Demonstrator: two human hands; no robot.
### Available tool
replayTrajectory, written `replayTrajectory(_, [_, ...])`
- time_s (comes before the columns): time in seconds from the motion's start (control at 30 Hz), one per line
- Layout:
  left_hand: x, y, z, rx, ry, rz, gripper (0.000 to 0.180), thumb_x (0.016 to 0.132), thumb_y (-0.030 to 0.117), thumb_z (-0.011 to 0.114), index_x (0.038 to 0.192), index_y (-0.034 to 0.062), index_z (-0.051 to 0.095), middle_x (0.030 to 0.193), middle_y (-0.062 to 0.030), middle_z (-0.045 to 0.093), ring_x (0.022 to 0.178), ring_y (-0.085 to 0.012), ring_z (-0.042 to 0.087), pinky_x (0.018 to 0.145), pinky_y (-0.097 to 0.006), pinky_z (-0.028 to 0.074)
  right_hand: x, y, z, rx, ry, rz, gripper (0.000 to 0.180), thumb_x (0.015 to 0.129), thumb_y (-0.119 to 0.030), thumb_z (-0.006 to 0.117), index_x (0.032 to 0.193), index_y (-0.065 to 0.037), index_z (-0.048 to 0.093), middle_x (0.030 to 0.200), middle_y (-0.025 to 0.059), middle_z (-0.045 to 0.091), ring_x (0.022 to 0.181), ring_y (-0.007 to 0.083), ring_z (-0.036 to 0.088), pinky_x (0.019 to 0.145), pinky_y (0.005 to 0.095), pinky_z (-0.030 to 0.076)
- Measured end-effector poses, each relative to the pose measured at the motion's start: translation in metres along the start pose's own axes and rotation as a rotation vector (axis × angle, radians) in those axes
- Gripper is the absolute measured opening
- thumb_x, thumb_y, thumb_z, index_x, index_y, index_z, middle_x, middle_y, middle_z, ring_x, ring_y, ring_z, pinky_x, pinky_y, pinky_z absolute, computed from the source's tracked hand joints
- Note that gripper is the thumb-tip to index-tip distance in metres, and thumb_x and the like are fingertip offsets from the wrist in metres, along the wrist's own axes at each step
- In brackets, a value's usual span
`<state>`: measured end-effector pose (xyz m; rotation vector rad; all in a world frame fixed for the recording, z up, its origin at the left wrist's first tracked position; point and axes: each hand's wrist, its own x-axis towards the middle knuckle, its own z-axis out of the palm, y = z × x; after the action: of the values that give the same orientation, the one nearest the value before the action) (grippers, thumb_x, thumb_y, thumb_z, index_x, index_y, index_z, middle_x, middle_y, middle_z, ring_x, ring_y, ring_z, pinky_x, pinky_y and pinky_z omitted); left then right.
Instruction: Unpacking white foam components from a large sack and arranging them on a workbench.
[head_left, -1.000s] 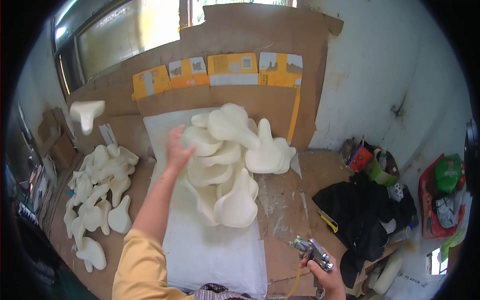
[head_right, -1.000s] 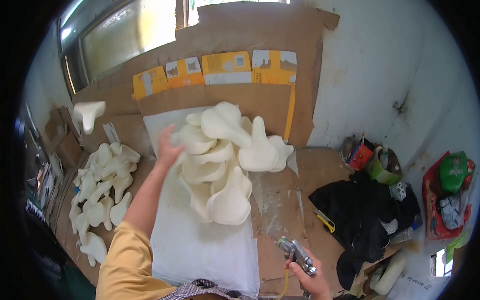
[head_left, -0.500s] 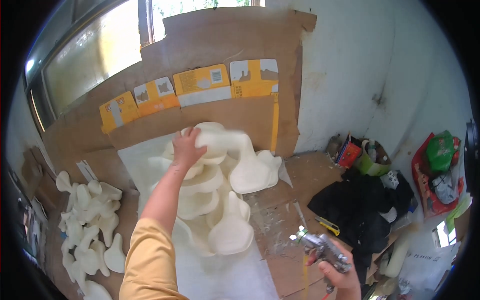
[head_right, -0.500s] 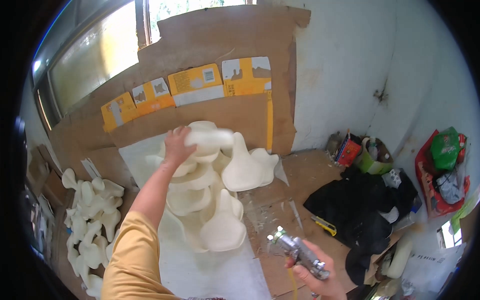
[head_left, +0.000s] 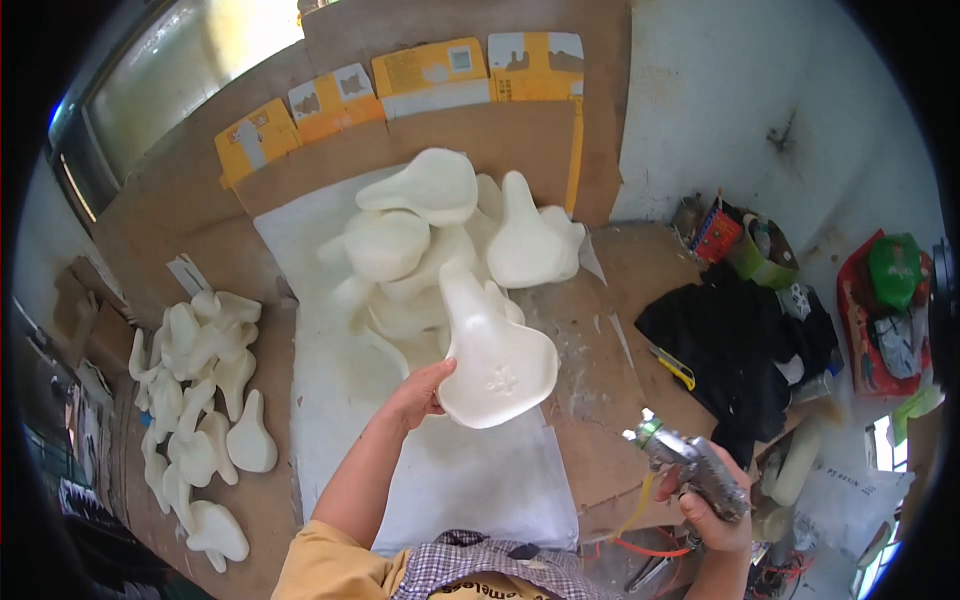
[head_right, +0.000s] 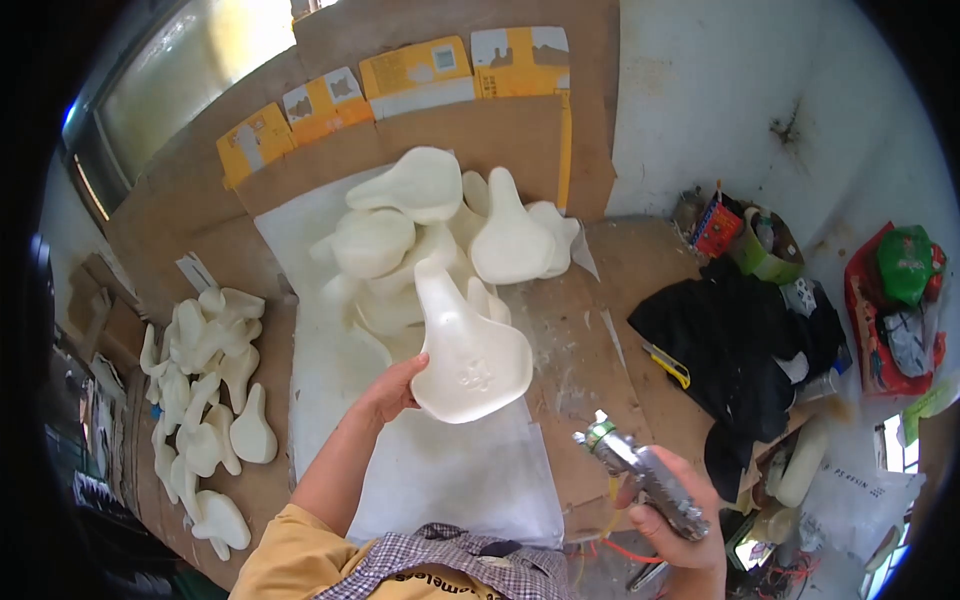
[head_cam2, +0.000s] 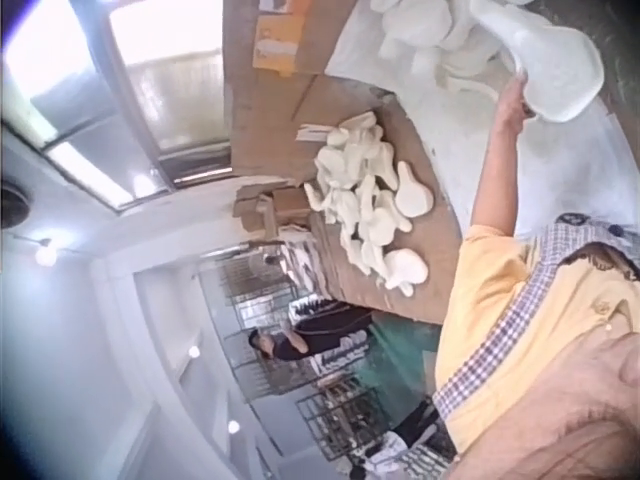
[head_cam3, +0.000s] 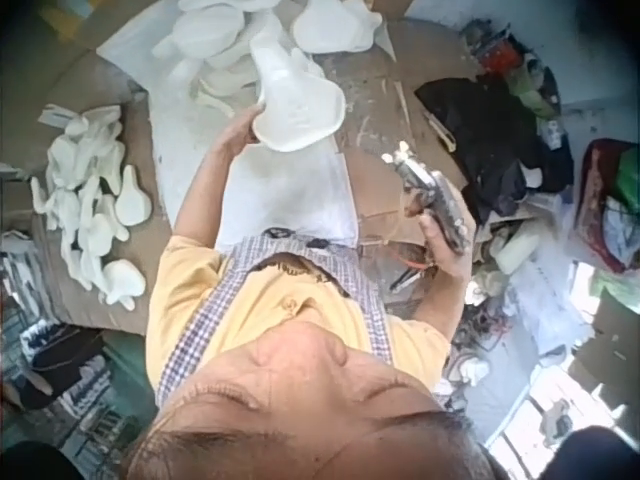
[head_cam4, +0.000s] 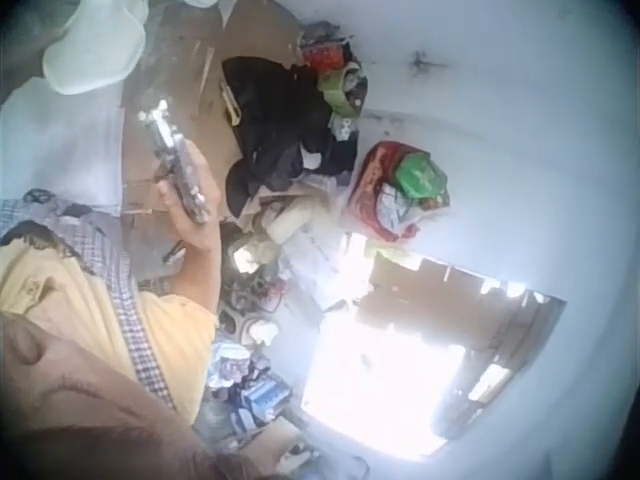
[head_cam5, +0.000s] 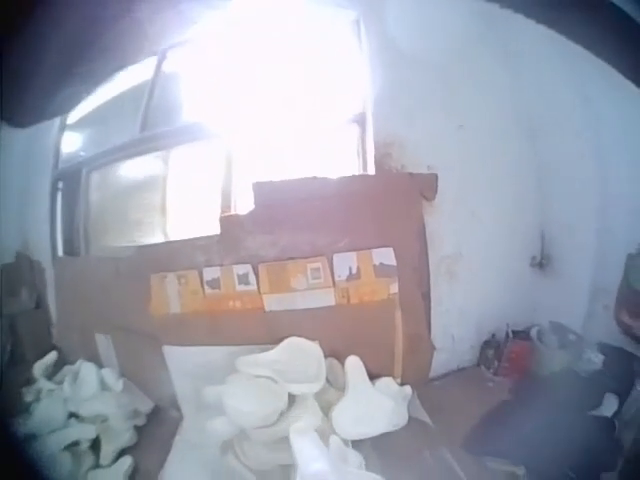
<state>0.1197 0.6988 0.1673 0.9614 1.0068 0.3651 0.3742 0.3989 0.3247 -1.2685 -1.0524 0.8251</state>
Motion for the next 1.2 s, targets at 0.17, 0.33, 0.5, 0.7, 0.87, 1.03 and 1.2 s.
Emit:
replayTrajectory(0.17, [0.013, -0.030, -0.006, 0.030, -0.022, -0.085, 0.052, 0.085, 0.055, 0.052, 0.118, 0.0140, 0.055, 0.100, -0.0002, 0.061, 0.076, -0.0135, 0.055, 0.066, -0.029, 0.041, -0.040, -0.015, -0.014, -0.069, -0.007, 0.051, 0.052, 0.074, -0.010, 0.070, 0.119, 0.005, 0.049, 0.081, 0.0114, 0.061, 0.071, 0.0168, 0.058, 0.065, 0.0276, 0.046])
replayTrajectory(0.33, [0.002, -0.030, -0.001, 0.106, 0.064, -0.093, 0.053, 0.082, 0.057, 0.054, 0.115, 0.0153, 0.056, 0.098, 0.0003, 0.061, 0.076, -0.0145, 0.055, 0.067, -0.029, 0.040, -0.066, -0.012, -0.029, -0.343, -0.202, 0.187, 0.046, 0.074, -0.005, 0.069, 0.117, 0.003, 0.052, 0.079, 0.0064, 0.062, 0.071, 0.0116, 0.058, 0.065, 0.0253, 0.046])
replayTrajectory(0.5, [-0.041, -0.036, -0.062, 0.067, 0.255, 0.058, 0.060, 0.080, 0.059, 0.053, 0.121, 0.0142, 0.054, 0.106, -0.0017, 0.061, 0.082, -0.0172, 0.058, 0.073, -0.031, 0.042, -0.067, -0.004, -0.027, -0.089, -0.018, 0.107, 0.061, 0.079, -0.020, 0.067, 0.127, 0.005, 0.041, 0.094, 0.0116, 0.060, 0.083, 0.0169, 0.059, 0.072, 0.0290, 0.048])
replayTrajectory(0.7, [-0.099, -0.010, -0.091, 0.058, 0.361, 0.183, 0.060, 0.083, 0.056, 0.050, 0.124, 0.0111, 0.052, 0.113, -0.0042, 0.060, 0.096, -0.0187, 0.059, 0.084, -0.038, 0.043, -0.051, 0.014, -0.020, -0.117, 0.047, 0.158, 0.056, 0.079, -0.020, 0.068, 0.124, 0.004, 0.046, 0.080, 0.0070, 0.059, 0.071, 0.0135, 0.057, 0.068, 0.0283, 0.049])
replayTrajectory(0.87, [-0.060, -0.005, -0.062, 0.012, 0.240, 0.225, 0.062, 0.085, 0.056, 0.048, 0.125, 0.0091, 0.051, 0.115, -0.0053, 0.060, 0.097, -0.0200, 0.058, 0.085, -0.038, 0.043, -0.052, 0.019, -0.024, -0.286, -0.200, 0.229, 0.050, 0.079, -0.010, 0.068, 0.123, 0.002, 0.049, 0.084, 0.0026, 0.059, 0.073, 0.0078, 0.055, 0.066, 0.0222, 0.045])
replayTrajectory(1.03, [0.020, -0.010, -0.002, 0.328, 0.305, 0.217, 0.054, 0.083, 0.050, 0.055, 0.108, 0.0023, 0.063, 0.121, -0.0144, 0.055, 0.104, -0.0254, 0.055, 0.090, -0.039, 0.041, -0.059, 0.015, -0.029, -0.070, -0.064, 0.203, 0.053, 0.078, -0.014, 0.068, 0.124, 0.004, 0.047, 0.083, 0.0071, 0.061, 0.072, 0.0134, 0.059, 0.066, 0.0267, 0.048])
replayTrajectory(1.2, [0.062, -0.019, 0.029, 0.716, 0.535, 0.465, 0.059, 0.069, 0.037, 0.070, 0.110, -0.0042, 0.059, 0.126, -0.0240, 0.047, 0.115, -0.0324, 0.047, 0.096, -0.040, 0.038, -0.072, 0.018, -0.042, 0.082, 0.118, 0.129, 0.062, 0.076, -0.021, 0.070, 0.126, 0.005, 0.043, 0.086, 0.0105, 0.061, 0.077, 0.0177, 0.060, 0.071, 0.0308, 0.049])
